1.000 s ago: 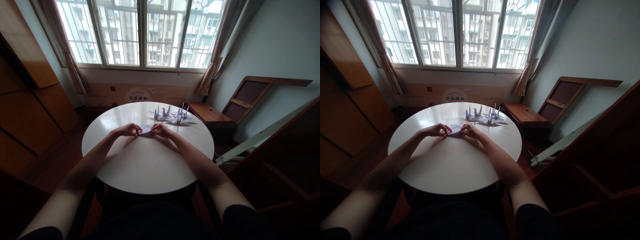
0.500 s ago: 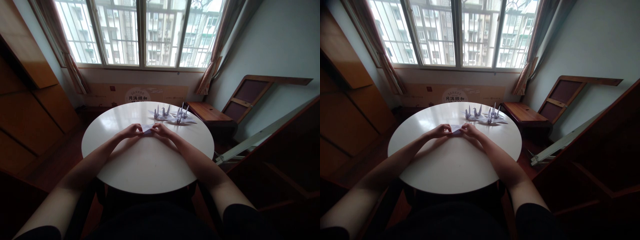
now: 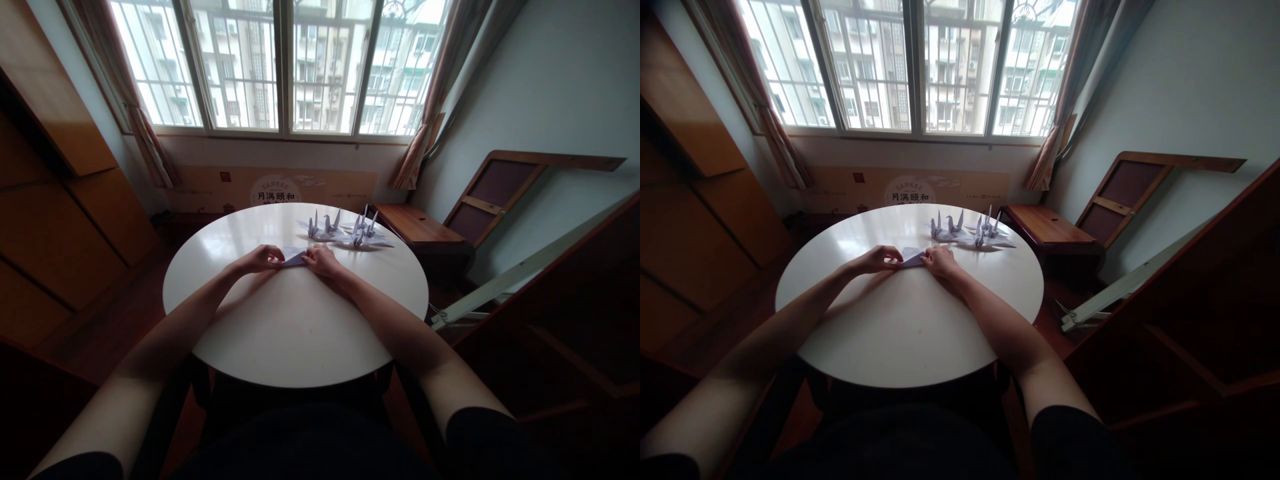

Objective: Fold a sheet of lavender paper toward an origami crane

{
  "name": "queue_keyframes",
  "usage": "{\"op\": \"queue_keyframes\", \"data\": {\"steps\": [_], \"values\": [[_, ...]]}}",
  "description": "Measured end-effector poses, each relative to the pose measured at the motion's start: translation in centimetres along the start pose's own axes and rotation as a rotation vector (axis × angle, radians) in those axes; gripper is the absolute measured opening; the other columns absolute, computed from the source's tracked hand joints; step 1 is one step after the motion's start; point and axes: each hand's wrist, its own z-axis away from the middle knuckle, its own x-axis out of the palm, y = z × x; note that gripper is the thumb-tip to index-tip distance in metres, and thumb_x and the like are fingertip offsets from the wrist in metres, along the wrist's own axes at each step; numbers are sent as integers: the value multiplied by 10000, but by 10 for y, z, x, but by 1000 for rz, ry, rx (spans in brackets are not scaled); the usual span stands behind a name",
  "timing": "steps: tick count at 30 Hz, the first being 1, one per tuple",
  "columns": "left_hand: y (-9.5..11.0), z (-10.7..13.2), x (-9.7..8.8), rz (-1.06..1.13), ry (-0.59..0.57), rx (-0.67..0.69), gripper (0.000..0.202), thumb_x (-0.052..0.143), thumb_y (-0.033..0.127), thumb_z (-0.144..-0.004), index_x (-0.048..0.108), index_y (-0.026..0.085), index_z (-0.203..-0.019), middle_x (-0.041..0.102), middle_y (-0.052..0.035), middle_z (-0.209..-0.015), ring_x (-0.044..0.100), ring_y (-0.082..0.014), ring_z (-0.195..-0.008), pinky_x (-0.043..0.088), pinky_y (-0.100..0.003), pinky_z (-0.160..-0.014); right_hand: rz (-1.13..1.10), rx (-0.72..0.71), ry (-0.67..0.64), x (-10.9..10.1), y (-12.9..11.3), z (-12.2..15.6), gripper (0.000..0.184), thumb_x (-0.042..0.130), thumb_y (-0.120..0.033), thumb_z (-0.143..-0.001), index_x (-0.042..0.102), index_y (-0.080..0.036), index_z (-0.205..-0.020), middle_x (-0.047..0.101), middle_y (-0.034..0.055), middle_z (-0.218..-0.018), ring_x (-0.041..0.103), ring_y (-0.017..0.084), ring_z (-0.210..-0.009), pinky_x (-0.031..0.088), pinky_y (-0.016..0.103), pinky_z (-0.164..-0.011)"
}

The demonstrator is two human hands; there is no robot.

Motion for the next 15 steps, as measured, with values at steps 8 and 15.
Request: {"op": "queue_keyframes", "data": {"steps": [8, 15], "values": [[5, 1, 6, -122, -10, 82, 284, 628, 386, -829, 750, 193, -998, 669, -77, -907, 605, -163, -780, 476, -282, -774, 35, 61, 58, 2, -3, 1, 284, 569, -447, -868, 667, -182, -844, 631, 115, -957, 531, 264, -970, 392, 359, -814], [-9, -3, 15, -98, 10, 154, 319, 622, 443, -839, 763, 182, -955, 651, -122, -979, 623, -190, -863, 494, -317, -826, 59, 122, 105, 1, -1, 2, 312, 579, -471, -863, 666, -172, -865, 626, 136, -978, 531, 293, -967, 395, 409, -825]]}}
